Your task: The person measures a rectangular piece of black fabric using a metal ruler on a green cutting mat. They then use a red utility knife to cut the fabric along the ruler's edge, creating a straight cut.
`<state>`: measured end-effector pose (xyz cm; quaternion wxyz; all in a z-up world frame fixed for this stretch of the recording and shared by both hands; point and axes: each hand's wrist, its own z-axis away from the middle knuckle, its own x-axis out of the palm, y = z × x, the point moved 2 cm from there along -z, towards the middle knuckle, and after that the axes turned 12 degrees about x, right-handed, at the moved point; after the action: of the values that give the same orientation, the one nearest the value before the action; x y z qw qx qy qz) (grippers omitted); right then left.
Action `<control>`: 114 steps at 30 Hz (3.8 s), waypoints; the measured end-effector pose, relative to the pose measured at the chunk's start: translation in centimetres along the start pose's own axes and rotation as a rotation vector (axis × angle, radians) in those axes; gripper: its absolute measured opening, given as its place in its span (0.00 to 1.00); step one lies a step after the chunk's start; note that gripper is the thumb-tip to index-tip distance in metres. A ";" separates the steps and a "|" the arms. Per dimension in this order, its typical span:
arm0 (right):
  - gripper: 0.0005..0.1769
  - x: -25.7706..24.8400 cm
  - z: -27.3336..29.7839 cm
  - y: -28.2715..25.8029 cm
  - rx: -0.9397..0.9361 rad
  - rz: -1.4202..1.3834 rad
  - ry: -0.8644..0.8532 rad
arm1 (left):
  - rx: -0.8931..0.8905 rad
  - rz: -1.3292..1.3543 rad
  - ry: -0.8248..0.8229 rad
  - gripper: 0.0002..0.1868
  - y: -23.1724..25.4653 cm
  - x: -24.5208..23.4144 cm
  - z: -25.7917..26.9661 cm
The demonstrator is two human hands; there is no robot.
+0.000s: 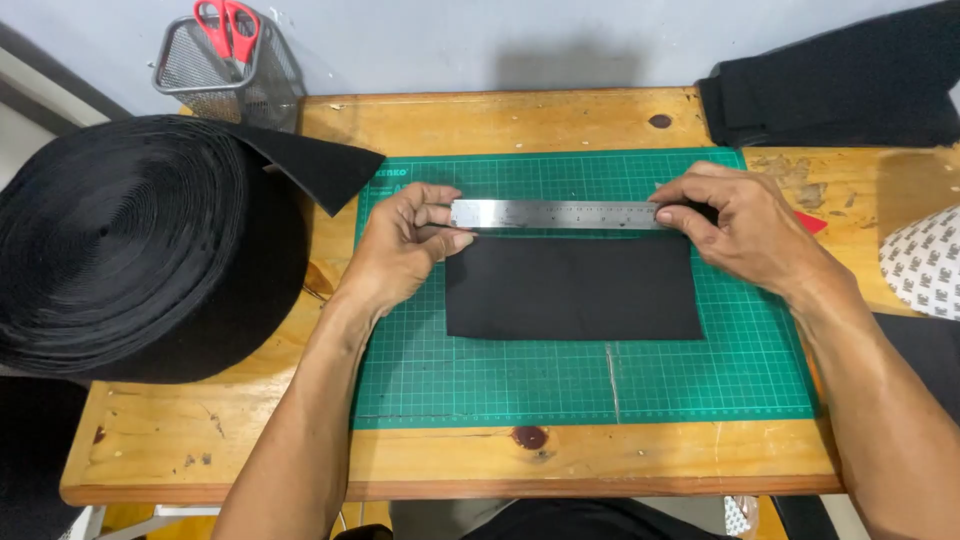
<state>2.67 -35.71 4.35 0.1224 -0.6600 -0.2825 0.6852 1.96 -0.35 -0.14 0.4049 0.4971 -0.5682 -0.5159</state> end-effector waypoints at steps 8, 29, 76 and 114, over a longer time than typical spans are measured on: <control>0.10 0.4 0.2 0.3 -0.111 0.012 0.048 | 0.033 0.050 0.007 0.17 -0.5 0.0 -0.1; 0.19 -0.6 1.2 0.0 0.021 -0.100 -0.181 | -0.027 0.194 0.034 0.28 -1.6 -0.7 -0.3; 0.29 2.9 1.1 3.1 -0.445 0.357 0.222 | -0.154 0.035 0.031 0.15 -0.7 -0.7 0.0; 0.29 3.6 8.6 -1.5 -0.226 0.135 -0.202 | 0.001 -0.225 -0.096 0.19 2.6 -0.6 1.1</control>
<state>-6.32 -34.53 1.90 -0.0280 -0.6150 -0.3237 0.7185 0.64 0.40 2.31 0.3164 0.5327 -0.5278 -0.5809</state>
